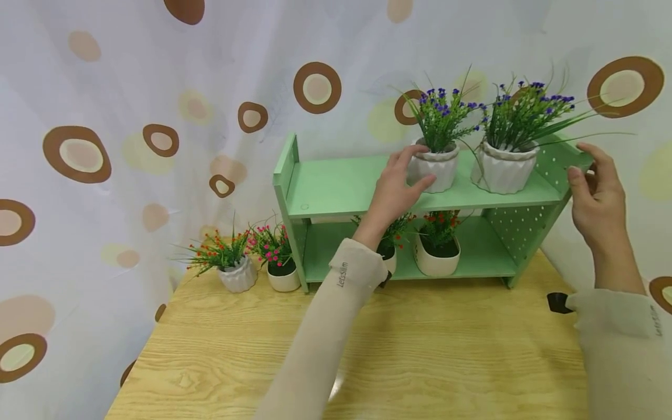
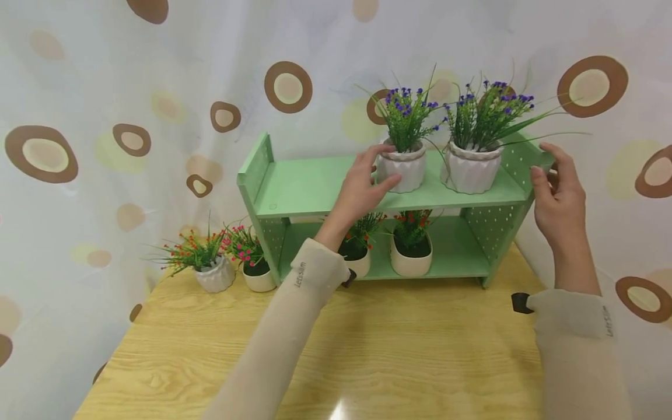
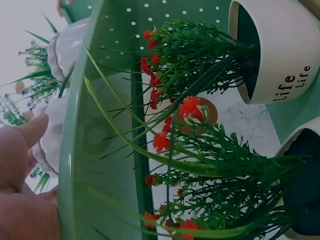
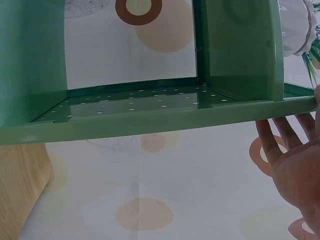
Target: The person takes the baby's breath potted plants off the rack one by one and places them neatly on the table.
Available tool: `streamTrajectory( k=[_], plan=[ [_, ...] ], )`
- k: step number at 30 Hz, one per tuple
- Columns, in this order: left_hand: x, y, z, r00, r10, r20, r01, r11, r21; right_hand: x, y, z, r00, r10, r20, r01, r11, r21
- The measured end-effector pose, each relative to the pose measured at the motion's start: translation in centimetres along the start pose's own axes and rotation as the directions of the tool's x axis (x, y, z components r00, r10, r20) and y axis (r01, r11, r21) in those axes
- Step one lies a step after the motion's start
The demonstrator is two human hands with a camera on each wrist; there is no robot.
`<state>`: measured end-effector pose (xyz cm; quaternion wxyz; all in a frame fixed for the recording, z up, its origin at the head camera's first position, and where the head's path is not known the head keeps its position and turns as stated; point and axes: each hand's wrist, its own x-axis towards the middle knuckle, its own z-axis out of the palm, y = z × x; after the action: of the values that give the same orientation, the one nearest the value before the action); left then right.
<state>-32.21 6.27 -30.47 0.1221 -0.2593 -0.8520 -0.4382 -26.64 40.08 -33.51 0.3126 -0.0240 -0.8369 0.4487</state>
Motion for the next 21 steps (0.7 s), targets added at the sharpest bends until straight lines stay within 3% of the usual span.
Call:
streamTrajectory(
  k=[9, 21],
  plan=[
    [0.0, -0.1, 0.4, 0.994, 0.033, -0.105, -0.028, 0.999, 0.046, 0.1, 0.0, 0.1, 0.999, -0.031, -0.018, 0.032, 0.999, 0.027],
    [-1.6, -0.4, -0.8, 0.990, 0.064, -0.127, -0.064, 0.998, 0.000, 0.0, -0.1, 0.2, 1.000, -0.015, -0.014, 0.015, 0.999, 0.031]
  ],
)
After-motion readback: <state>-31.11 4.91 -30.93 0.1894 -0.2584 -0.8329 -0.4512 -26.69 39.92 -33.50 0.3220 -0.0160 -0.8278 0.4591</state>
